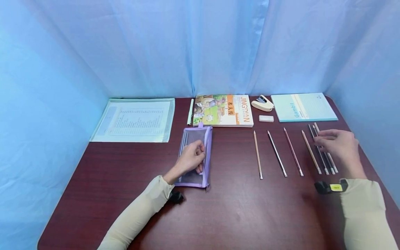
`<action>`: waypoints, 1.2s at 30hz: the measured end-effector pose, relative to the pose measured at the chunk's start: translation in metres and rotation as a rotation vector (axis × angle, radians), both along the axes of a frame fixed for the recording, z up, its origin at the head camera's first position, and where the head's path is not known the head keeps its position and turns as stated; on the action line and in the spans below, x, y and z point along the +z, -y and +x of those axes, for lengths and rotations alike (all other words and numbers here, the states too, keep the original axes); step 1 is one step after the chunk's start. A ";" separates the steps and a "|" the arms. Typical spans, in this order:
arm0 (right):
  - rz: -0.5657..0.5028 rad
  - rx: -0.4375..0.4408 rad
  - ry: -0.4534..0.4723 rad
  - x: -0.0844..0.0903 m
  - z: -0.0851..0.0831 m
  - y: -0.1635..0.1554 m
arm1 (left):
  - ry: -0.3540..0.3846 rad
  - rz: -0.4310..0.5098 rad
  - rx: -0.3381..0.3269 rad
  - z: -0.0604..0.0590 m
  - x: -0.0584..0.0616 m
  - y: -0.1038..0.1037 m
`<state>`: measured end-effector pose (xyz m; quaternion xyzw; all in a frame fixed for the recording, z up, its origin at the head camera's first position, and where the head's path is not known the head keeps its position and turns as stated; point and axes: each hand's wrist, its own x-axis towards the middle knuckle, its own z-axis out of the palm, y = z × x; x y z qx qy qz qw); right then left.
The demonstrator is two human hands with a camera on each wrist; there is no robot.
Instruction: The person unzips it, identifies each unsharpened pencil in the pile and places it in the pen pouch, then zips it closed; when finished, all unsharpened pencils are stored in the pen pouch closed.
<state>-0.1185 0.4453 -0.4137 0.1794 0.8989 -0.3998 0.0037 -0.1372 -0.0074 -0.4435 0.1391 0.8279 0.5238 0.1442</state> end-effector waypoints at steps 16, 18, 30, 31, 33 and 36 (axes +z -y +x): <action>0.460 0.077 0.056 -0.017 -0.005 -0.023 | 0.013 0.004 0.005 0.000 0.000 0.000; 0.464 0.085 0.072 -0.017 -0.006 -0.023 | 0.015 0.004 0.005 0.000 0.000 0.000; 0.527 0.126 0.089 -0.018 -0.013 -0.013 | 0.024 0.011 0.017 0.000 0.002 0.000; 0.526 0.126 0.092 -0.017 -0.012 -0.012 | 0.027 0.012 0.015 0.000 0.002 0.000; 0.526 0.117 0.098 -0.013 -0.011 -0.011 | 0.028 0.015 0.012 0.000 0.001 0.000; 0.521 0.088 0.111 -0.006 -0.009 -0.008 | 0.025 0.015 0.011 0.000 0.001 0.000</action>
